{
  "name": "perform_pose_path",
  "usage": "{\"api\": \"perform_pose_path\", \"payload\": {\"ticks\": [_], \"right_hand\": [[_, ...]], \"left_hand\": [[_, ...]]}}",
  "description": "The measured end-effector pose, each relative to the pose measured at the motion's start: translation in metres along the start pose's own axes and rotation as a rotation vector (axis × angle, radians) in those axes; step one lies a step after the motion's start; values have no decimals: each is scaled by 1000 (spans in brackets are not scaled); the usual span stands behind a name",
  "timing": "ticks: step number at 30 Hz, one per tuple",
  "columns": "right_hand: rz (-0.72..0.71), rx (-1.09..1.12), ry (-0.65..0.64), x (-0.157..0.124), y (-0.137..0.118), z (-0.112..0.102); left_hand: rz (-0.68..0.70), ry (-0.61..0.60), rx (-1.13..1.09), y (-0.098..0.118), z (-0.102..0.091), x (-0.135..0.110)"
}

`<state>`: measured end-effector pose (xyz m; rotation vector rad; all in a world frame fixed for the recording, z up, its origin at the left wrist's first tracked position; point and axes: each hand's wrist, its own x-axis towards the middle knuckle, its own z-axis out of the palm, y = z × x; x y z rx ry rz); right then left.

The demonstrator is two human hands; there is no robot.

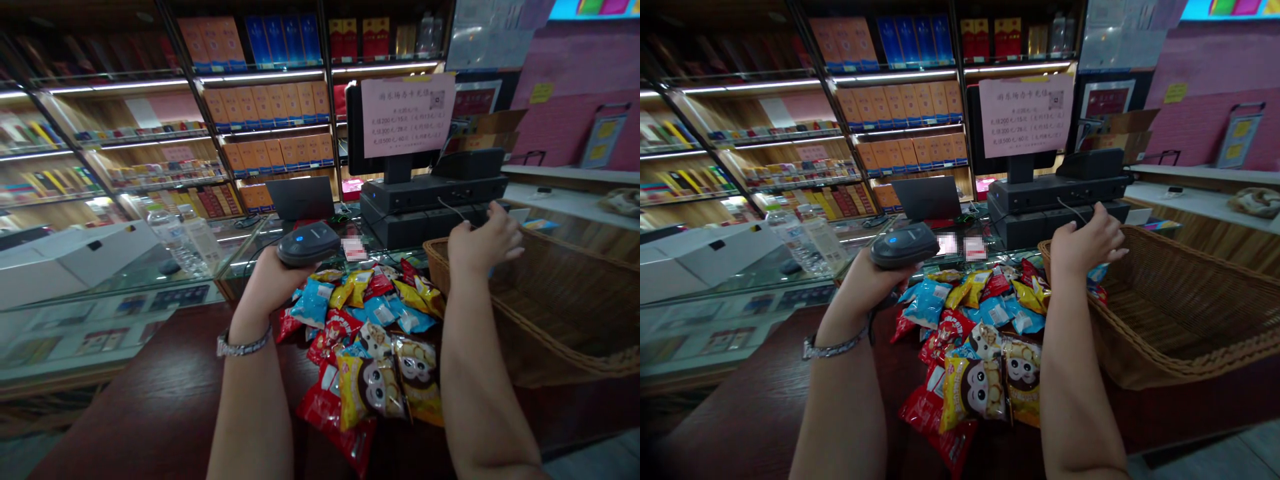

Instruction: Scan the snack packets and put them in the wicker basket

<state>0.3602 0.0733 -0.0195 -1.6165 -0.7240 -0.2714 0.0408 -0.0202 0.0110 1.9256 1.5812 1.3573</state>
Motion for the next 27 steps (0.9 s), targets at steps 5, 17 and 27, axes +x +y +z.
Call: {"api": "perform_pose_path", "payload": {"ticks": [5,17,27], "right_hand": [[-445,210,-555,-24,-11,24],[-726,-263,-1508,-139,-22,80],[-599,-387,-1613,-148,-36,70]], "left_hand": [[44,-33,82,-7,-2,1],[45,-14,31,-4,-4,0],[21,-11,-14,-10,-4,1]]}}
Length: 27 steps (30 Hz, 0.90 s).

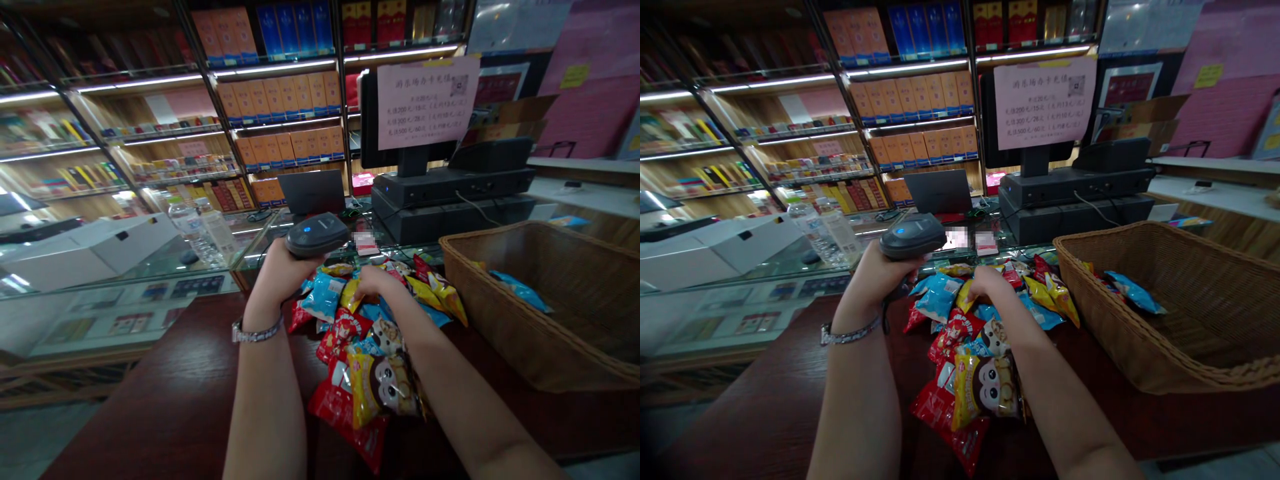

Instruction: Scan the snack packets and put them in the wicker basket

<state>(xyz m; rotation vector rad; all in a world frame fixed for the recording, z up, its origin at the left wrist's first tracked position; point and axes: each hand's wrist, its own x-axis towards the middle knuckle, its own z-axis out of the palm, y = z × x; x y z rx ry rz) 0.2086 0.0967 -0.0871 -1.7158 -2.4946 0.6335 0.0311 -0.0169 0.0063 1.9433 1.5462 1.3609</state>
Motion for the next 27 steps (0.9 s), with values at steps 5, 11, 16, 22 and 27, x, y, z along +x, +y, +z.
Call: {"api": "perform_pose_path", "payload": {"ticks": [5,11,16,22,27], "right_hand": [[-22,186,0,-15,17,-23],[-262,666,18,-32,49,-47],[-291,1076,234,-33,56,-54],[-187,1107,625,-22,55,-55],[-204,1102,619,-30,53,-60]], "left_hand": [[5,8,-10,-3,-1,0],[7,3,14,-8,-4,1],[19,-5,35,-8,-3,2],[32,-21,14,-4,5,3],[-5,-52,80,-1,12,5]]}}
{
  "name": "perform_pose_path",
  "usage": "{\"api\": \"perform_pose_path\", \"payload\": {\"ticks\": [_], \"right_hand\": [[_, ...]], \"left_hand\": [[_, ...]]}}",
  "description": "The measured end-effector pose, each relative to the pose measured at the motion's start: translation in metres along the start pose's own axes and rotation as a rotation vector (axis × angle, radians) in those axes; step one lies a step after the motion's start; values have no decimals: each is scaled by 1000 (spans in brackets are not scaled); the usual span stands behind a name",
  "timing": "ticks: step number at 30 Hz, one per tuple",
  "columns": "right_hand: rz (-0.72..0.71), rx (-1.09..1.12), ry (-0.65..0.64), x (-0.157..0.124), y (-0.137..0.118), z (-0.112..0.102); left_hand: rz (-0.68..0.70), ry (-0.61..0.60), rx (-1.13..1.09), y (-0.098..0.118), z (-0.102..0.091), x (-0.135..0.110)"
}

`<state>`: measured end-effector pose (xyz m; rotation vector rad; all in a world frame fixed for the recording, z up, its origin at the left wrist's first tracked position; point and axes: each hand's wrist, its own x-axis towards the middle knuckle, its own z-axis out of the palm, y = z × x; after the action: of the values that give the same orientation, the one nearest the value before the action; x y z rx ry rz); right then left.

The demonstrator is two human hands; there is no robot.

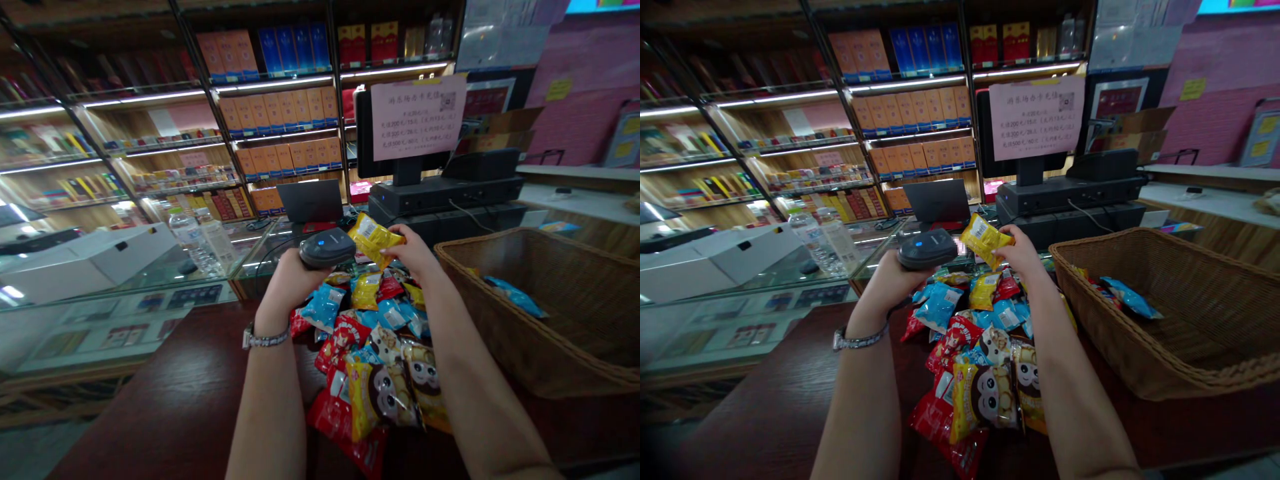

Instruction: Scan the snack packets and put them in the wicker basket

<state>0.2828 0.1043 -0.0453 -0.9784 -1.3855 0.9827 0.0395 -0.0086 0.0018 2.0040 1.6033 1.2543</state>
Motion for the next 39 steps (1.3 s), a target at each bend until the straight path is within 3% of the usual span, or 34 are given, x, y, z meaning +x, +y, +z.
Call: {"api": "perform_pose_path", "payload": {"ticks": [16,24,32,35,39], "right_hand": [[-34,61,-36,-4,-8,0],[-71,-89,-52,-2,-8,-6],[-66,-13,-31,1,-3,-3],[-69,-138,73,-2,-8,-18],[-108,-565,362,-22,-26,-70]], "left_hand": [[29,8,21,1,4,2],[19,12,12,0,5,2],[12,-3,21,3,4,2],[-10,11,-7,0,3,2],[-2,83,-31,-4,-3,0]]}}
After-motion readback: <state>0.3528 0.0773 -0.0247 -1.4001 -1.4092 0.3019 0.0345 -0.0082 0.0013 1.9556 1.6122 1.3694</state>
